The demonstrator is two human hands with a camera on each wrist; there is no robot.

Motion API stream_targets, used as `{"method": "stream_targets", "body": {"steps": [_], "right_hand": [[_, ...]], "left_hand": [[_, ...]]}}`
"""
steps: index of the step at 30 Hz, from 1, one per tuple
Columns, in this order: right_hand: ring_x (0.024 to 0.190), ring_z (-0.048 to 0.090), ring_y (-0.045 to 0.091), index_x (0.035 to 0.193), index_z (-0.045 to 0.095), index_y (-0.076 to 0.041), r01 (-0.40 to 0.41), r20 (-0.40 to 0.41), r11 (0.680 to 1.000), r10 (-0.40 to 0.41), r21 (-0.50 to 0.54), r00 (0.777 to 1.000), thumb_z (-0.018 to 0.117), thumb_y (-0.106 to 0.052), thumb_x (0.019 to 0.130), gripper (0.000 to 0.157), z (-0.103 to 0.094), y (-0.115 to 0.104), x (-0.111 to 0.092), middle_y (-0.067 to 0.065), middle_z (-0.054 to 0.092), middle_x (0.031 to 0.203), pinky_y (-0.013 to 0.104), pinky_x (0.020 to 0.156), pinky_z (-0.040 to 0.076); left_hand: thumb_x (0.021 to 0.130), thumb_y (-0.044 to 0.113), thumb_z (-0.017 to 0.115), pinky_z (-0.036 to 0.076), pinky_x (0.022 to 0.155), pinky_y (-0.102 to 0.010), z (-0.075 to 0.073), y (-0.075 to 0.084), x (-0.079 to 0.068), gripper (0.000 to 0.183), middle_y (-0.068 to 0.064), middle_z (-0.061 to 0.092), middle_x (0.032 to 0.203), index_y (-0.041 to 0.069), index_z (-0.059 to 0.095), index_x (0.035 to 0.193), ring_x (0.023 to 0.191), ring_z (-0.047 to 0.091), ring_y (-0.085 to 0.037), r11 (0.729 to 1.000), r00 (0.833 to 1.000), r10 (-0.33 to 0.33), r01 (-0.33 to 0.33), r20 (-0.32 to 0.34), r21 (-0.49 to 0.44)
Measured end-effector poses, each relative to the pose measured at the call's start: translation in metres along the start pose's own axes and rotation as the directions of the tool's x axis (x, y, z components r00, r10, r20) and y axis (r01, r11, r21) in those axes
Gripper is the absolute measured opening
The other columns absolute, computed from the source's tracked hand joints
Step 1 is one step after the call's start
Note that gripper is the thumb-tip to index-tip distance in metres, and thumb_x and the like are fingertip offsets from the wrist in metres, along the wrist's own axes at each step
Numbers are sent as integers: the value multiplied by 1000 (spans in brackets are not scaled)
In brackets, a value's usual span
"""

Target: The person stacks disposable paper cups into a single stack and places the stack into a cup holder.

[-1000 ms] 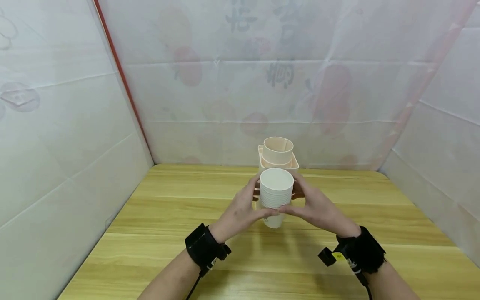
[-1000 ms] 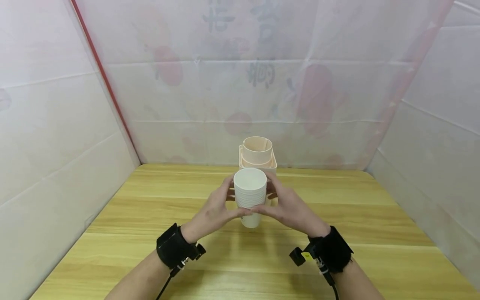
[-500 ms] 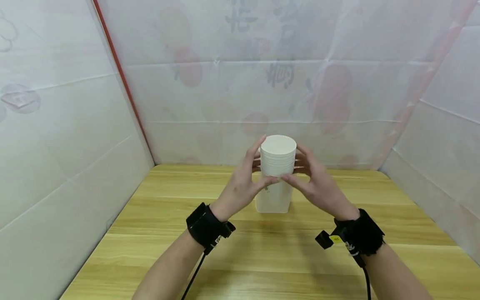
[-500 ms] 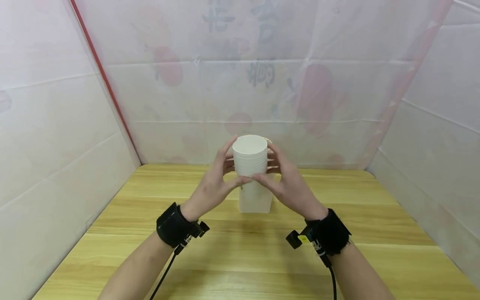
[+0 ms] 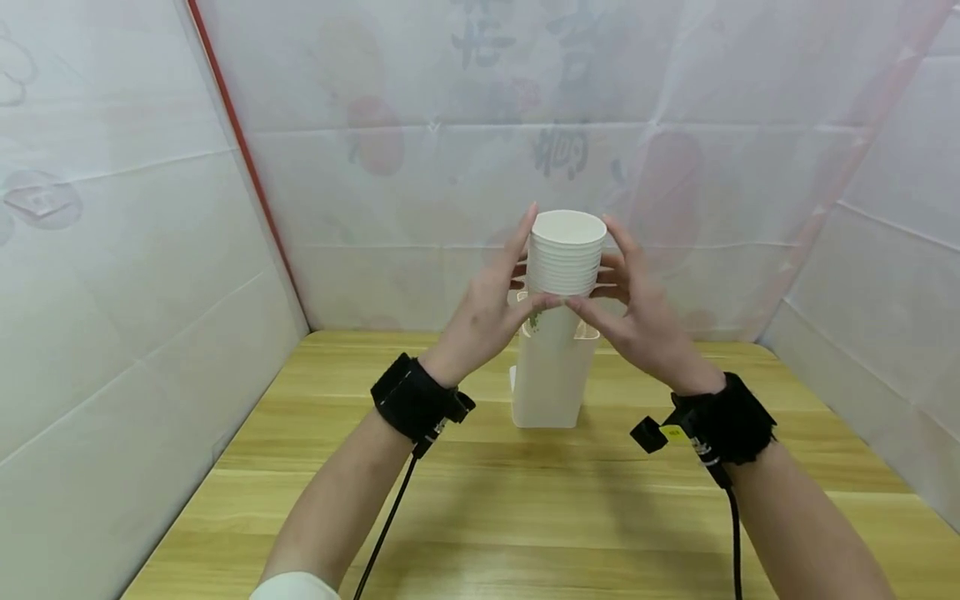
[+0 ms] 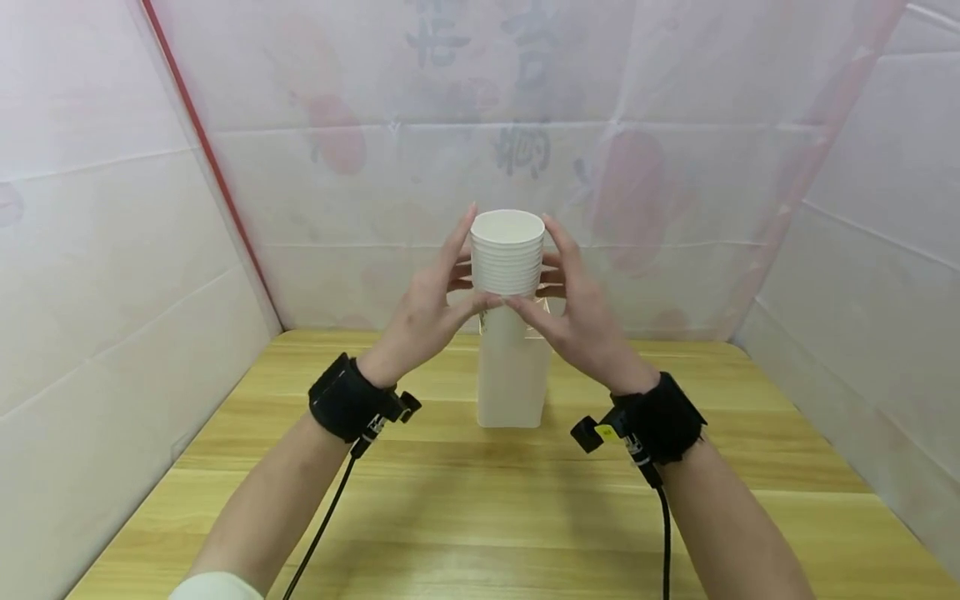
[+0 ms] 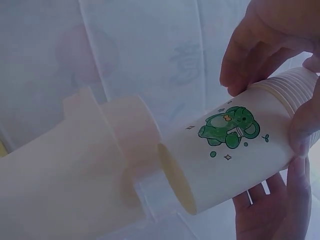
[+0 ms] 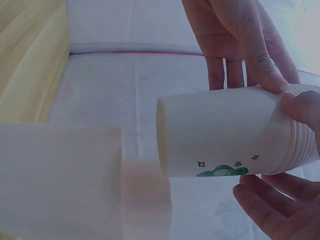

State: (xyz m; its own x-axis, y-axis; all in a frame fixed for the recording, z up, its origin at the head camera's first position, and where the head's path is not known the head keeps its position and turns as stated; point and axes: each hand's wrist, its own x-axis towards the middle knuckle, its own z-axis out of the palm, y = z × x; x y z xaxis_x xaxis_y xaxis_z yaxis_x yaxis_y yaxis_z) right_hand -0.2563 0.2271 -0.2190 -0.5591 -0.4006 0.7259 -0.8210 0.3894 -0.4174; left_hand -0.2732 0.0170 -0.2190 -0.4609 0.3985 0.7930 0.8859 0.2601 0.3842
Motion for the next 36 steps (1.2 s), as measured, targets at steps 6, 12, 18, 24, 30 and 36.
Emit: {"method": "stream_targets", "body": {"steps": [6, 12, 18, 24, 30, 36], "right_hand": [[101, 53, 28, 146, 5, -25, 35, -32, 999, -36, -29, 999, 64, -5, 84, 88, -6, -5, 18, 16, 50, 124, 47, 85, 46], [101, 53, 34, 145, 9, -14, 53, -93, 998, -56, -38, 994, 61, 3, 83, 82, -5, -22, 27, 24, 48, 123, 52, 87, 44], [105, 52, 36, 143, 11, -10, 56, -129, 998, -59, -26, 990, 58, 3, 84, 77, 1, -13, 31, 26, 45, 126, 50, 90, 43], [106, 51, 37, 144, 10, -10, 51, -117, 999, -52, -10, 992, 57, 6, 84, 77, 5, 4, 28, 26, 43, 128, 49, 90, 44], [113, 48, 33, 146, 5, -22, -12, -57, 1000, 12, 7, 998, 59, -1, 86, 83, 10, 47, 18, 17, 36, 137, 46, 94, 41], [113, 47, 32, 146, 3, -24, -65, -20, 998, 64, -22, 998, 60, -4, 86, 85, 16, 68, 6, 18, 33, 137, 47, 94, 42]], "left_hand": [[82, 27, 66, 49, 72, -35, -3, -2, 16, 91, -5, 40, 136, 30, 2, 146, 96, 52, -17, 999, 999, 0, 3, -52, 45], [80, 17, 66, 50, 78, -28, 3, -6, 28, 89, -6, 39, 137, 28, 8, 146, 100, 52, -16, 999, 993, 20, -15, -120, 47], [80, 9, 67, 47, 84, -25, 11, -14, 34, 86, -11, 41, 131, 25, 14, 146, 111, 45, -13, 999, 987, 16, -11, -162, 34], [80, 3, 66, 45, 88, -24, 21, -26, 34, 86, -14, 41, 130, 21, 15, 146, 115, 43, -14, 1000, 987, -1, 4, -160, 16], [81, 1, 63, 43, 92, -25, 31, -39, 26, 86, -13, 35, 138, 20, 10, 146, 117, 42, -16, 998, 994, -56, 53, -92, -30], [83, 3, 61, 44, 92, -28, 37, -49, 15, 84, -15, 38, 136, 20, 8, 146, 116, 42, -14, 994, 994, -106, 104, -34, -39]]}}
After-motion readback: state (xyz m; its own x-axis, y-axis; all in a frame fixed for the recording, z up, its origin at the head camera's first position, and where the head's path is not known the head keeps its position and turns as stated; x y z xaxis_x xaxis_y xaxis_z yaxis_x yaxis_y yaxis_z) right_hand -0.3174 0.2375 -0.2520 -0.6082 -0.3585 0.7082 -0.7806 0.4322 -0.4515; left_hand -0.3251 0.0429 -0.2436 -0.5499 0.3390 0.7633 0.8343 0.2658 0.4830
